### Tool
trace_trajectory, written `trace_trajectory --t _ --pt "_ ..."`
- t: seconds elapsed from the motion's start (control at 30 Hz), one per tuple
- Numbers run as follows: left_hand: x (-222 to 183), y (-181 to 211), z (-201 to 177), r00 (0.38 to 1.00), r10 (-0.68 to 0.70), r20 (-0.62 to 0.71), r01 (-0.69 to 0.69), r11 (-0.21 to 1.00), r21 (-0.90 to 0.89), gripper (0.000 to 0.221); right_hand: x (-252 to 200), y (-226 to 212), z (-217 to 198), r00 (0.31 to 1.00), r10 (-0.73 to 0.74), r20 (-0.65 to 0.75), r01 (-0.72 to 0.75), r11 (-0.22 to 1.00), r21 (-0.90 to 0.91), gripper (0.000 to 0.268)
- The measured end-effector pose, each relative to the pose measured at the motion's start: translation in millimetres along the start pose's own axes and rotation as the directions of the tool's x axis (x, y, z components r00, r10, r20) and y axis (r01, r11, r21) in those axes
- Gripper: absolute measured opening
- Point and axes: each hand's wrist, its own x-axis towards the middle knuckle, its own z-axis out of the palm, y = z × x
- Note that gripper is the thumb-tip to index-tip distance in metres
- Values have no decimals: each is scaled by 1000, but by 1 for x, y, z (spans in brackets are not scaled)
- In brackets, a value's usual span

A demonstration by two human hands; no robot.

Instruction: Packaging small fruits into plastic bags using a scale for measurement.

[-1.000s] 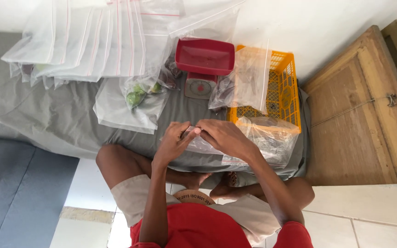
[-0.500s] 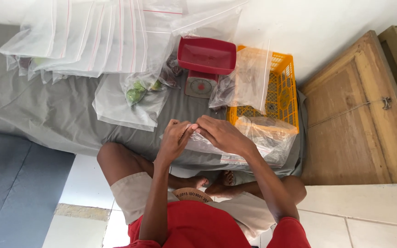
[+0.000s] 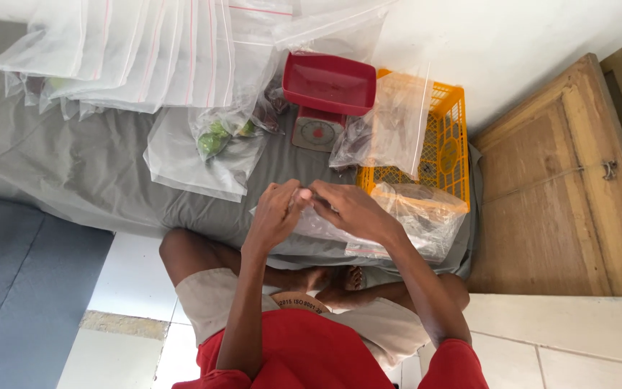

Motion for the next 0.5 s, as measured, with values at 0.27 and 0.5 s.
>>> trace_trajectory --t 0.27,0.5 --pt "4 -11 0 997 74 -22 -76 992 -97 42 6 13 10 998 -44 -52 47 998 48 15" --pt "6 -17 -1 992 103 -77 -111 989 -98 47 7 7 0 996 -84 -22 85 996 38 18"
